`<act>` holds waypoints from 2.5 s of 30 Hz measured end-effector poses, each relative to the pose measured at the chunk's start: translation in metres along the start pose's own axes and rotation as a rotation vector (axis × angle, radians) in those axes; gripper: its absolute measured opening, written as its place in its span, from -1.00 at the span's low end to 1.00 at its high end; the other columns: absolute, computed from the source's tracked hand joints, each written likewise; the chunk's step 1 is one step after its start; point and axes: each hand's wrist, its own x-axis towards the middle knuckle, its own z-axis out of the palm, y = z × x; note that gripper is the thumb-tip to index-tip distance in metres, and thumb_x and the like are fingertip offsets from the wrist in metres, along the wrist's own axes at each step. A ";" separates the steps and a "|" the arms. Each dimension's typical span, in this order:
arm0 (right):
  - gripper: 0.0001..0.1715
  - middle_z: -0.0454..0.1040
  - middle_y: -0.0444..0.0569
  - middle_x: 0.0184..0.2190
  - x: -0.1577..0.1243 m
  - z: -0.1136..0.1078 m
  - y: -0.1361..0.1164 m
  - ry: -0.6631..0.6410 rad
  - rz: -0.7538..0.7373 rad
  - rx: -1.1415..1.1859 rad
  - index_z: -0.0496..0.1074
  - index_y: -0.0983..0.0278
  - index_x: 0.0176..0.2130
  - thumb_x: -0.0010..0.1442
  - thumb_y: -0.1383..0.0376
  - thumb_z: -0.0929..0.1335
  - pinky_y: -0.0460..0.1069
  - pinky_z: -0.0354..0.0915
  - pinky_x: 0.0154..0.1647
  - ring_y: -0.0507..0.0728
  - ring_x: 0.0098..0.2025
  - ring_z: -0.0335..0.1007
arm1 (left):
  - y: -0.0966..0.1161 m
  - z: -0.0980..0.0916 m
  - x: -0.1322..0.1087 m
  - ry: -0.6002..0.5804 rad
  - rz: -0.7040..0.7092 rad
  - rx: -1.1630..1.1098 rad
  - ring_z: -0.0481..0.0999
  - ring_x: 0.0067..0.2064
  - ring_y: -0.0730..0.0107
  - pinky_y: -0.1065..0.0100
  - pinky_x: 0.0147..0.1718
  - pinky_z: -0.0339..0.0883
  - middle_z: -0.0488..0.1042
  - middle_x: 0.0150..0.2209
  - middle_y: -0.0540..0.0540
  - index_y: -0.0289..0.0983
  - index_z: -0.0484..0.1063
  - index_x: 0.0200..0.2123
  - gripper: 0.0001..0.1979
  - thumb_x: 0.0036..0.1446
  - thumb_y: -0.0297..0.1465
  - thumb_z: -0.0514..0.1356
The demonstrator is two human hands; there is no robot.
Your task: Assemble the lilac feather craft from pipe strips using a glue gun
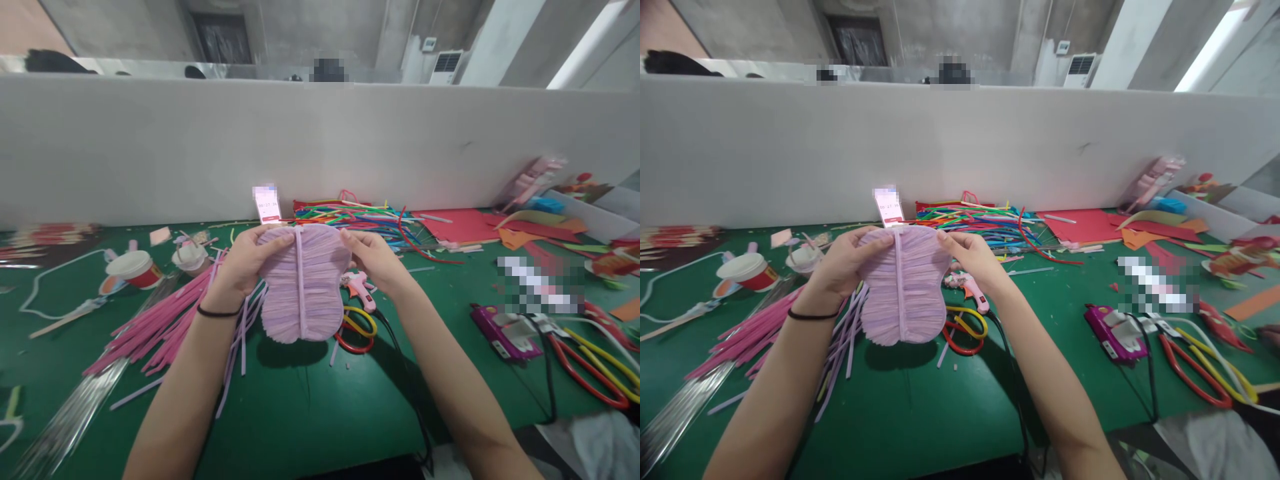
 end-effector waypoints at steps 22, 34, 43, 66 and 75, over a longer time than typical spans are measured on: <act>-0.57 0.51 -0.13 -0.53 0.005 0.014 0.002 0.228 -0.126 -0.015 0.56 0.25 -0.46 -0.15 -0.03 0.57 -0.08 0.26 -0.47 0.00 -0.49 0.33 | 0.007 -0.009 0.001 0.096 -0.015 -0.070 0.55 -0.44 0.38 0.41 -0.42 0.44 0.62 -0.42 -0.05 -0.29 0.63 -0.38 -0.65 -0.30 -0.30 0.55; -0.59 0.53 -0.10 -0.54 0.005 0.020 0.012 0.127 -0.087 -0.054 0.55 0.27 -0.44 -0.07 -0.01 0.55 -0.05 0.36 -0.40 0.03 -0.48 0.43 | 0.001 -0.013 0.009 0.203 -0.005 -0.155 0.54 -0.45 0.39 0.40 -0.42 0.45 0.60 -0.44 -0.05 -0.31 0.60 -0.40 -0.66 -0.31 -0.33 0.54; -0.61 0.53 -0.13 -0.47 0.004 0.022 0.016 0.105 0.023 -0.023 0.57 0.26 -0.39 -0.06 0.01 0.55 -0.08 0.34 -0.38 -0.01 -0.46 0.38 | -0.004 -0.015 0.014 0.238 -0.003 -0.184 0.55 -0.41 0.36 0.40 -0.41 0.46 0.61 -0.41 -0.07 -0.32 0.59 -0.40 -0.64 -0.33 -0.33 0.55; -0.58 0.48 -0.14 -0.51 0.001 0.021 0.017 -0.076 0.020 -0.253 0.54 0.25 -0.39 0.05 -0.06 0.47 -0.07 0.27 -0.50 0.00 -0.52 0.32 | -0.014 -0.029 0.024 0.281 0.036 -0.253 0.59 -0.36 0.36 0.38 -0.34 0.51 0.62 -0.37 -0.05 -0.27 0.57 -0.37 -0.67 -0.25 -0.34 0.53; -0.55 0.36 -0.19 -0.61 0.004 0.025 0.023 0.009 0.042 -0.288 0.46 0.28 -0.49 0.06 -0.04 0.46 -0.12 0.21 -0.56 -0.02 -0.55 0.29 | -0.019 -0.032 0.029 0.371 0.094 -0.331 0.57 -0.38 0.39 0.41 -0.36 0.53 0.62 -0.38 -0.06 -0.30 0.59 -0.41 -0.74 -0.21 -0.38 0.51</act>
